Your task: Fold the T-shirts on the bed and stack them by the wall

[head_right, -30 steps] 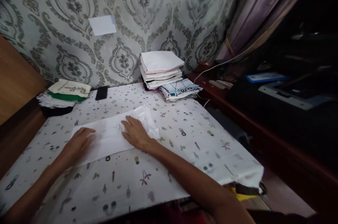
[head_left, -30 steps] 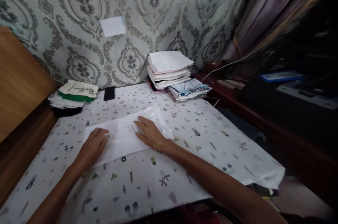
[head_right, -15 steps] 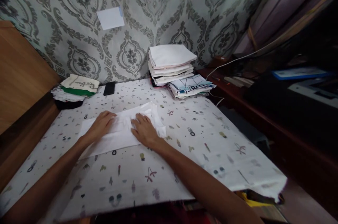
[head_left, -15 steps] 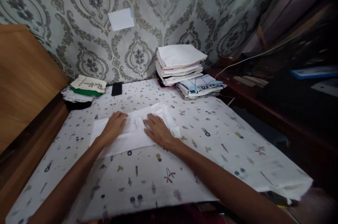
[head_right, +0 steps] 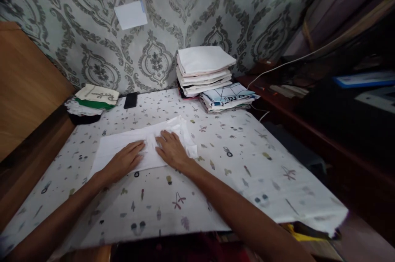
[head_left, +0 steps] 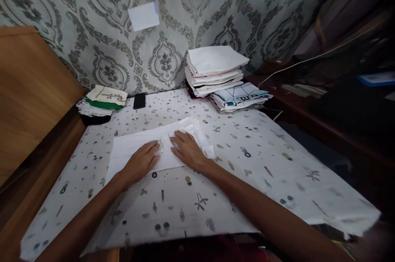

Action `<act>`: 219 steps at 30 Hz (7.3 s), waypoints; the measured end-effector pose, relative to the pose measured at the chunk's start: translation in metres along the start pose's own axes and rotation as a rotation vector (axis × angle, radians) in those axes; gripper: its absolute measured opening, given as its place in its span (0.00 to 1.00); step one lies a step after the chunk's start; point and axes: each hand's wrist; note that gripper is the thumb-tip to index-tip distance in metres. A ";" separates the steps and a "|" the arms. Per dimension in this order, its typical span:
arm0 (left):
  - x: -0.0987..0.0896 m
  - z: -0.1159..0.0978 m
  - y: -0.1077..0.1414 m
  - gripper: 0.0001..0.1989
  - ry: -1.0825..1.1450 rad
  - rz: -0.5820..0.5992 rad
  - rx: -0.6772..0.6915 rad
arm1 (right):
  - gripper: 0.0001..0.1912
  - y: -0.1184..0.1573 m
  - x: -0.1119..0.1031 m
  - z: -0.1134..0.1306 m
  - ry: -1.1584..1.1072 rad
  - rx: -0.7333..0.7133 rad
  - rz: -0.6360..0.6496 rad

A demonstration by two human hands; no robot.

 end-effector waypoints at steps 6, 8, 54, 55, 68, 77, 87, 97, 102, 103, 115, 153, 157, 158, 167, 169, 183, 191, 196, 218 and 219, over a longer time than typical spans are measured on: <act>0.002 0.004 -0.021 0.39 0.015 0.170 -0.009 | 0.21 0.000 0.000 0.000 0.012 -0.004 -0.007; -0.002 0.004 -0.025 0.38 0.021 0.170 0.029 | 0.21 0.000 0.001 0.000 0.008 -0.014 -0.024; -0.050 0.074 0.067 0.43 -0.155 0.114 -0.834 | 0.19 -0.016 -0.021 -0.024 -0.095 0.124 -0.196; -0.054 0.074 0.065 0.41 -0.205 0.070 -0.819 | 0.18 -0.024 -0.028 -0.032 -0.082 0.206 -0.204; -0.014 0.056 -0.095 0.11 0.027 -0.163 -0.258 | 0.12 -0.083 -0.033 -0.076 0.061 0.742 -0.102; 0.017 0.084 -0.094 0.11 0.034 -0.291 -0.143 | 0.11 -0.085 -0.027 -0.084 0.046 0.702 -0.179; 0.018 0.092 -0.090 0.07 0.085 -0.335 -0.121 | 0.10 -0.085 -0.020 -0.088 0.053 0.695 -0.199; 0.010 0.080 -0.069 0.18 -0.093 -0.332 0.106 | 0.10 -0.085 -0.018 -0.090 0.069 0.676 -0.183; 0.002 0.083 -0.041 0.17 -0.070 -0.187 0.224 | 0.11 -0.085 -0.016 -0.091 0.080 0.665 -0.188; 0.000 0.086 -0.035 0.16 -0.074 -0.184 0.214 | 0.10 -0.085 -0.016 -0.091 0.082 0.664 -0.187; -0.024 0.149 0.029 0.13 -0.058 -0.344 -0.429 | 0.12 -0.083 -0.027 -0.073 -0.107 0.480 -0.230; -0.041 0.170 0.027 0.13 0.622 -0.321 -0.604 | 0.07 -0.059 0.060 0.196 -0.019 -0.327 0.255; -0.057 0.153 0.019 0.18 0.777 -0.367 -0.605 | 0.04 -0.051 0.043 0.180 -0.518 -0.051 0.155; -0.062 0.148 0.015 0.20 0.810 -0.384 -0.599 | 0.05 -0.047 0.039 0.174 -0.675 0.015 0.129; -0.062 0.091 -0.065 0.12 0.991 -0.282 -0.460 | 0.09 0.005 0.017 0.114 -1.493 0.510 0.090; -0.050 0.078 -0.084 0.09 0.979 -0.177 -0.464 | 0.08 0.015 0.014 0.105 -1.574 0.609 0.127; -0.025 0.065 -0.114 0.13 0.647 0.056 -0.394 | 0.05 0.009 -0.001 0.080 -1.499 0.839 0.379; -0.016 0.065 -0.118 0.05 0.421 -0.074 -0.354 | 0.29 0.009 -0.004 0.075 -1.368 0.737 0.351; -0.017 0.060 -0.106 0.16 0.348 -0.117 -0.369 | 0.31 0.010 -0.013 0.071 -1.340 0.788 0.422; 0.040 -0.005 -0.021 0.37 -0.128 -0.145 -0.095 | 0.28 -0.083 0.029 0.051 -0.118 0.128 0.182; 0.039 -0.003 -0.019 0.38 -0.120 -0.137 -0.093 | 0.28 -0.082 0.031 0.049 -0.113 0.125 0.173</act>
Point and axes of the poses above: each hand's wrist, its own y-axis away from the middle knuckle, its own x-axis out of the palm, z = x × y, and after that the axes turned 4 degrees about x, right-handed
